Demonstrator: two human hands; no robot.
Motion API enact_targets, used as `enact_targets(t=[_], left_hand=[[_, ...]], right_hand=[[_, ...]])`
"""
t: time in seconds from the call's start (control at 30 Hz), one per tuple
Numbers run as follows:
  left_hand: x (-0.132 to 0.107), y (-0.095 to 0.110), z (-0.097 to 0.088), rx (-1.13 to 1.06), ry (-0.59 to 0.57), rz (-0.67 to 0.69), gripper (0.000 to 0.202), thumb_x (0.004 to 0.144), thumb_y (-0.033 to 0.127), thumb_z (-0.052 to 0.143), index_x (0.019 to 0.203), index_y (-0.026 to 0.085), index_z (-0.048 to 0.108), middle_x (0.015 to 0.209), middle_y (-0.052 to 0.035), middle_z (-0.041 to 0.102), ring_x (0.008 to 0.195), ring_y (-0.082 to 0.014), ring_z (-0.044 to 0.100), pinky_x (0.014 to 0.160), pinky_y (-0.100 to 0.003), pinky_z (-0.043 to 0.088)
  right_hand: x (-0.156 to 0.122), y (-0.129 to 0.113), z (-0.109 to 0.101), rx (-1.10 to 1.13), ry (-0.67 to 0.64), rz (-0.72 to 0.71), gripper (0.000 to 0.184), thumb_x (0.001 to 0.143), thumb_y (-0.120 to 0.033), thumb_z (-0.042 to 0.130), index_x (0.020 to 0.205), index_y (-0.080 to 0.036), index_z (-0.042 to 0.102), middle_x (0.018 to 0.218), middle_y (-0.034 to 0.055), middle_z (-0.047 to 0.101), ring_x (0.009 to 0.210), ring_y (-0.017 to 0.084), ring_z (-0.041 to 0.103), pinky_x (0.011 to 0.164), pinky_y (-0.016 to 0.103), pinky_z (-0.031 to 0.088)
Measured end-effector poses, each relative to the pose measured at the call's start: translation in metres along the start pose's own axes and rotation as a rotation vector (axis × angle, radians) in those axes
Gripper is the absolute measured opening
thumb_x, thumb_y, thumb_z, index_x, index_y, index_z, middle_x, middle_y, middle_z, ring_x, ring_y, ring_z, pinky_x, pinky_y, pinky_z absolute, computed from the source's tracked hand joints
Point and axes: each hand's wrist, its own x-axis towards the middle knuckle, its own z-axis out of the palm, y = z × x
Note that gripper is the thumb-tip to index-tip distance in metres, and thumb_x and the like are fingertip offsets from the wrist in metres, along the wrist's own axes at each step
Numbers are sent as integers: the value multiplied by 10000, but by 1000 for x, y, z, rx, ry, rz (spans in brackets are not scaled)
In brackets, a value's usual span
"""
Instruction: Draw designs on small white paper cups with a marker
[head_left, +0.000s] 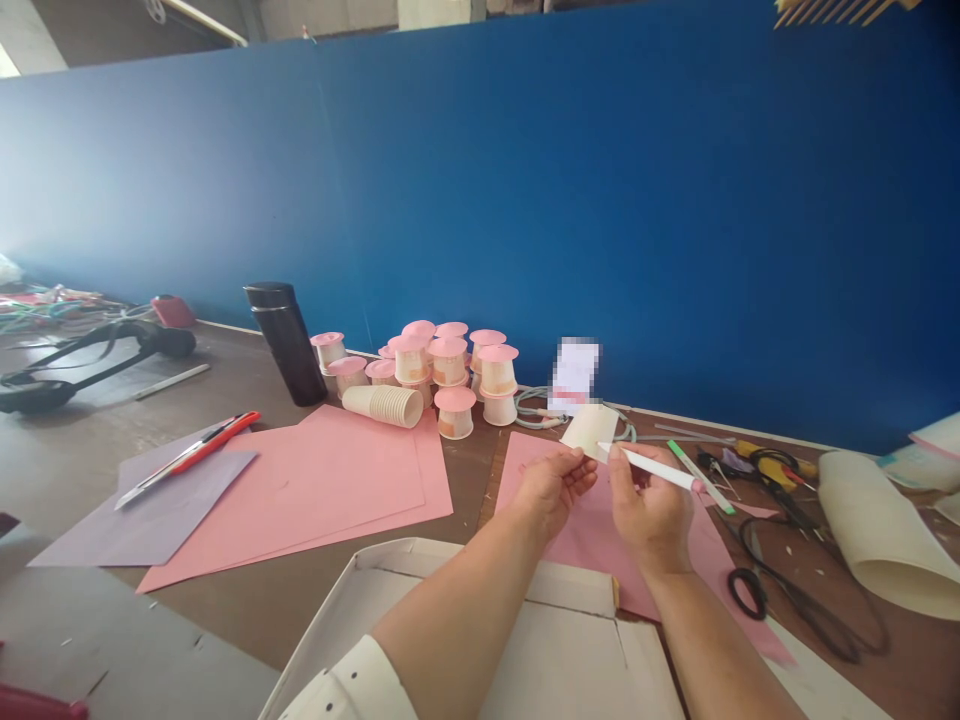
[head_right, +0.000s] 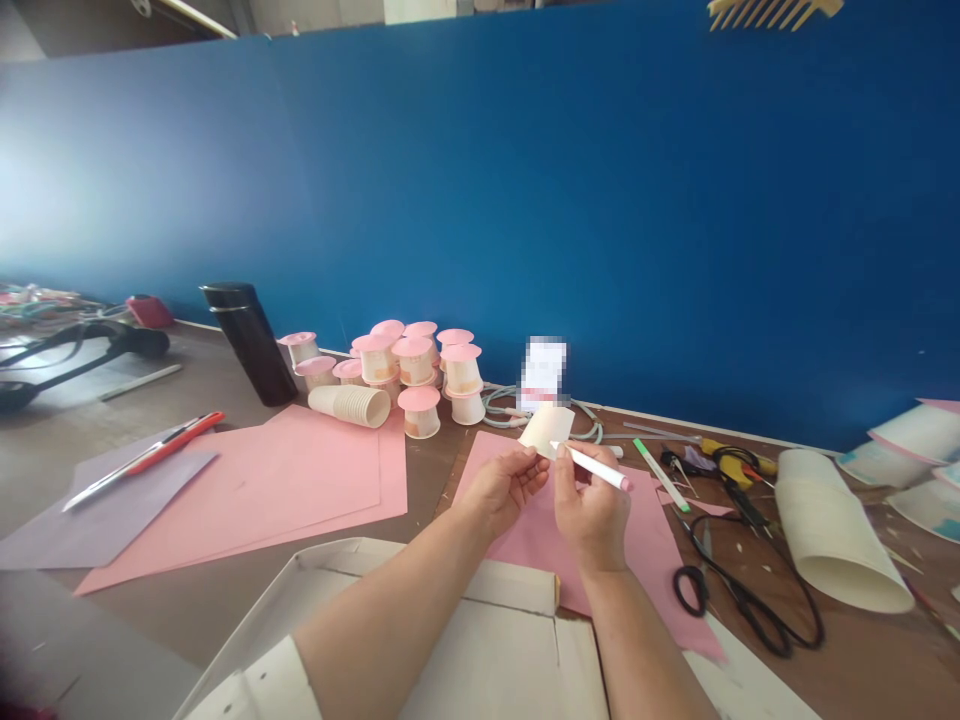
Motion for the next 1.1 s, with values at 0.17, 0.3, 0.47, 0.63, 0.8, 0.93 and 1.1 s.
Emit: enact_targets(t=[0.17, 0.3, 0.47, 0.63, 0.8, 0.93, 1.1], left_hand=[[0, -1, 0, 16, -6, 4, 66, 750, 131, 634, 729, 73, 610, 703, -84, 639, 676, -111, 622, 759, -235, 501], [-1, -2, 0, 11, -17, 16, 57, 753, 120, 623, 746, 63, 618, 699, -77, 635, 677, -107, 622, 739, -221, 503], [-1, -1, 0, -11, -6, 11, 55, 752, 105, 617, 760, 50, 621, 692, -79, 631, 660, -103, 619, 731, -215, 505], [-2, 0, 3, -30, 31, 6, 31, 737, 83, 621, 745, 54, 613, 690, -75, 625, 653, -105, 618, 721, -220, 511], [-1, 0, 2, -35, 20, 15, 36, 738, 95, 625, 726, 64, 612, 680, -69, 624, 653, -106, 620, 719, -219, 514], [-1, 0, 2, -28, 13, 11, 41, 734, 102, 633, 725, 67, 613, 684, -78, 634, 654, -107, 620, 721, -218, 513], [-3, 1, 3, -18, 10, 9, 34, 738, 92, 620, 734, 59, 614, 700, -89, 636, 659, -111, 624, 725, -221, 514]], right_hand=[[0, 0, 0, -16, -1, -7, 288, 816, -448, 530, 866, -173, 599, 739, 58, 627, 595, 147, 561, 569, 270, 435], [0, 1, 1, -34, -6, -3, 295, 816, -449, 530, 890, -172, 600, 750, 67, 640, 612, 162, 575, 574, 278, 437], [0, 2, 0, 3, -40, 22, 286, 811, -446, 539, 872, -173, 601, 742, 64, 645, 613, 166, 584, 581, 283, 446], [1, 2, -1, 47, 26, 62, 287, 812, -428, 550, 910, -163, 598, 781, 70, 653, 653, 163, 592, 604, 282, 460], [0, -1, -1, 25, 8, 38, 290, 813, -441, 542, 879, -167, 606, 758, 69, 639, 618, 157, 569, 581, 284, 454], [-1, -1, 0, 6, -3, 34, 295, 807, -454, 544, 870, -174, 609, 746, 67, 636, 617, 164, 568, 575, 287, 450], [-1, 0, 1, -23, -19, 21, 282, 818, -447, 535, 891, -184, 608, 752, 58, 641, 648, 167, 585, 595, 281, 447]])
